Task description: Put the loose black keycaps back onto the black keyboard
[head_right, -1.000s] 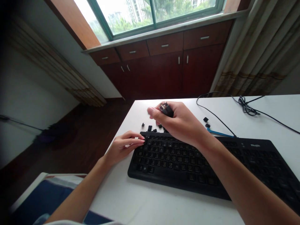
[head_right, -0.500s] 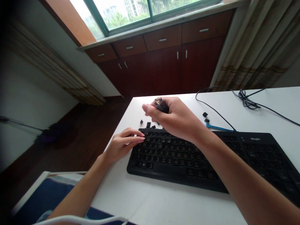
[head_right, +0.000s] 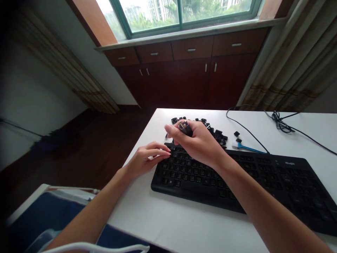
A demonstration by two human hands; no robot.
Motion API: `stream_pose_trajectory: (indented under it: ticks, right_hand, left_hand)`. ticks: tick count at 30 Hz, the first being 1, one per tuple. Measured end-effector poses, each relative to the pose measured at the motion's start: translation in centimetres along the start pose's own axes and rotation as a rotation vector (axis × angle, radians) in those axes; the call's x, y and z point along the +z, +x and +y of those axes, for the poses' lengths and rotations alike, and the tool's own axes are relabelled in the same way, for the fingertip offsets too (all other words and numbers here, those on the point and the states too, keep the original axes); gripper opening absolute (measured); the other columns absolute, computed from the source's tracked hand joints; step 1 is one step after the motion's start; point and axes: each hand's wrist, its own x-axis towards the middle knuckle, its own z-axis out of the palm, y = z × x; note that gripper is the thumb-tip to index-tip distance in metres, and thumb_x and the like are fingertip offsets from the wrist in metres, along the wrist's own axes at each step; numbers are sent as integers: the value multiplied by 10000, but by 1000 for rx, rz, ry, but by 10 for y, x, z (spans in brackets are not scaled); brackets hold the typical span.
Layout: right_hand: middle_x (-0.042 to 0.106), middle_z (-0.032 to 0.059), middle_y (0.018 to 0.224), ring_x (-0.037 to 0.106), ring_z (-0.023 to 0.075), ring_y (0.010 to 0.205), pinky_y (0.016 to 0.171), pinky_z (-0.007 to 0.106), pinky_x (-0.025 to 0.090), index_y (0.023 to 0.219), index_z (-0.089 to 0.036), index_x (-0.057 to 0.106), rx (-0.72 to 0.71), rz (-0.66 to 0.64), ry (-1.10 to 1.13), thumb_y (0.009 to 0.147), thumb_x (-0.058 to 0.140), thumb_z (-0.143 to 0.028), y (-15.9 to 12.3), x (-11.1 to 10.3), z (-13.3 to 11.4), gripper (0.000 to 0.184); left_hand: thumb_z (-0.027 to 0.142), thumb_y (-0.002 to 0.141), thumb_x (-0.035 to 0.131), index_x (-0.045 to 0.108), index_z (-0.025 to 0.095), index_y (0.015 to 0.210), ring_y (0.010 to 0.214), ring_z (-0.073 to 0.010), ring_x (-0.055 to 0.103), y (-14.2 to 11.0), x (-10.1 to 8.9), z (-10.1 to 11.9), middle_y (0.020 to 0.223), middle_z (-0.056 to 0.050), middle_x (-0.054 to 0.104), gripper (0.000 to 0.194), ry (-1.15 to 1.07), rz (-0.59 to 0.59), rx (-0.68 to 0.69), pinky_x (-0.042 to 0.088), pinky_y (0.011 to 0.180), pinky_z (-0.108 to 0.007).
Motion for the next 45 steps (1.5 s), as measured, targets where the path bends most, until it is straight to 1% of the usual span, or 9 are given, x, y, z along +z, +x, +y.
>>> stream_pose_trajectory:
  ticks: [5,9,15,18,22,26,29,37,45]
  right_hand:
    - [642,-4,737,565,125,644,614,262,437,902,-185,689,-31,-51,-294,959,585,-457,-6,7,14,296]
    - [714,33,1034,668,175,828,771,316,503,1062,-233,701,-160,-122,-693,947,617,-322,-15,10,38,168]
    - [689,45,1175,701,209,925,720,301,519,1241,-249,614,-281,-244,-967,928,593,-181,-19,16,54,322]
    - [686,39,1179,694,196,925,715,285,511,1168,-239,643,-342,-252,-1012,874,588,-82,-19,21,55,337]
    - [688,46,1199,699,184,906,706,276,510,1078,-221,661,-394,-218,-1024,857,572,-48,-19,22,58,294]
    - [691,32,1249,717,197,952,743,288,534,1078,-239,664,-403,-213,-1018,904,567,-109,-16,20,61,238]
    - [707,25,1242,718,213,1002,807,307,553,1155,-261,659,-429,-256,-1026,896,572,-102,-13,19,61,316]
    - [691,48,1245,717,210,977,790,304,570,1250,-250,630,-417,-317,-1114,841,567,-45,-11,15,51,462]
    - [679,54,1270,712,218,1022,854,336,592,1228,-238,634,-381,-340,-1089,837,552,-25,-10,23,41,453]
  left_hand:
    - [172,944,635,750,225,1079,980,-184,669,-3,-2,-1,1086,-85,714,185,27,2,18,568,853,-329]
    - [214,949,640,746,215,1046,979,-183,667,-3,-1,-3,1081,-85,728,144,14,16,0,564,844,-317]
    - [241,941,655,748,196,967,887,-152,652,-3,-1,-4,1062,-79,738,107,-34,28,-57,522,687,-245]
    - [255,937,659,751,185,956,744,-116,590,-6,-2,-2,1058,-84,739,117,-93,40,-81,489,636,-239]
    - [271,929,657,735,164,982,630,-90,485,-6,1,-1,1064,-99,724,143,-151,140,-121,462,603,-243]
    - [281,936,625,720,161,1018,629,-97,483,-1,5,-2,927,-60,700,174,-90,176,-202,433,591,-241]
    - [288,942,605,718,165,1019,644,-104,505,4,7,-3,858,-35,672,184,-50,160,-234,432,602,-240]
    - [280,940,599,713,163,1013,613,-99,444,-2,8,-7,818,-17,632,179,-85,220,-257,399,584,-238]
    - [187,890,616,719,181,981,644,-100,475,-2,5,-8,881,-21,642,137,-125,160,-220,440,621,-236]
